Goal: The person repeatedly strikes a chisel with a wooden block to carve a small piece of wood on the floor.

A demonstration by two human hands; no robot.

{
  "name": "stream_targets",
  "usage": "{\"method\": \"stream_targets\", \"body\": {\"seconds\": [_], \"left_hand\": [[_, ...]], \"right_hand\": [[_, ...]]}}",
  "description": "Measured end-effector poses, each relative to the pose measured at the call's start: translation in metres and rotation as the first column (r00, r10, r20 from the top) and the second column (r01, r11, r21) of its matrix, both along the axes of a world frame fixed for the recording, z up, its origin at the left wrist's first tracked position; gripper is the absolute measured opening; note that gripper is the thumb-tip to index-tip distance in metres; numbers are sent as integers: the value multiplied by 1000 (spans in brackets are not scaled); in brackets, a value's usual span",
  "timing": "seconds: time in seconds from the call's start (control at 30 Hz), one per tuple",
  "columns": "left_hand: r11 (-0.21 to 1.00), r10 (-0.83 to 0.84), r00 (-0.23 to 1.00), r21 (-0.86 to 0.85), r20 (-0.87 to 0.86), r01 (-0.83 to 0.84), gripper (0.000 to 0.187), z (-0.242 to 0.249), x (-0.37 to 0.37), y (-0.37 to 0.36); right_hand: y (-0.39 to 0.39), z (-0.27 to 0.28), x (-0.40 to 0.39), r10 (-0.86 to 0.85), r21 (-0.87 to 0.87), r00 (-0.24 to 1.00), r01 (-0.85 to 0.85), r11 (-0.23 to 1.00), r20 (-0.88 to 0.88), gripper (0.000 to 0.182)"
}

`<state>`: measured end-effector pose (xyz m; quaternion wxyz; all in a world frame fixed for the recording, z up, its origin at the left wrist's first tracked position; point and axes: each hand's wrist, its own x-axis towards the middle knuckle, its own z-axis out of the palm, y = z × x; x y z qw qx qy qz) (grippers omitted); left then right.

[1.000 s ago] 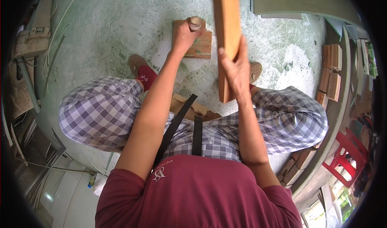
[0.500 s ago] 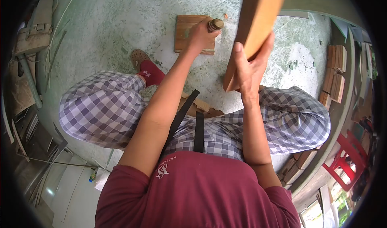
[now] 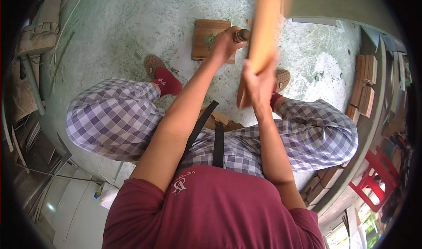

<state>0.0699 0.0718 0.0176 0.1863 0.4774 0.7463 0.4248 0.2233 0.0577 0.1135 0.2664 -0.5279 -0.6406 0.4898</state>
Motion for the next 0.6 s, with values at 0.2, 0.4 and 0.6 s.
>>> {"method": "stream_targets", "body": {"seconds": [0.2, 0.4, 0.6], "left_hand": [[997, -82, 995, -3, -64, 82, 34, -9, 7, -7], [997, -79, 992, 18, -98, 82, 38, -8, 5, -3], [996, -90, 966, 7, -242, 94, 40, -25, 27, -22]], "right_hand": [[6, 15, 5, -46, 47, 988, 53, 997, -149, 90], [-1, -23, 0, 24, -59, 994, -18, 998, 105, 86], [2, -30, 11, -95, -184, 975, 58, 981, -199, 74]]}}
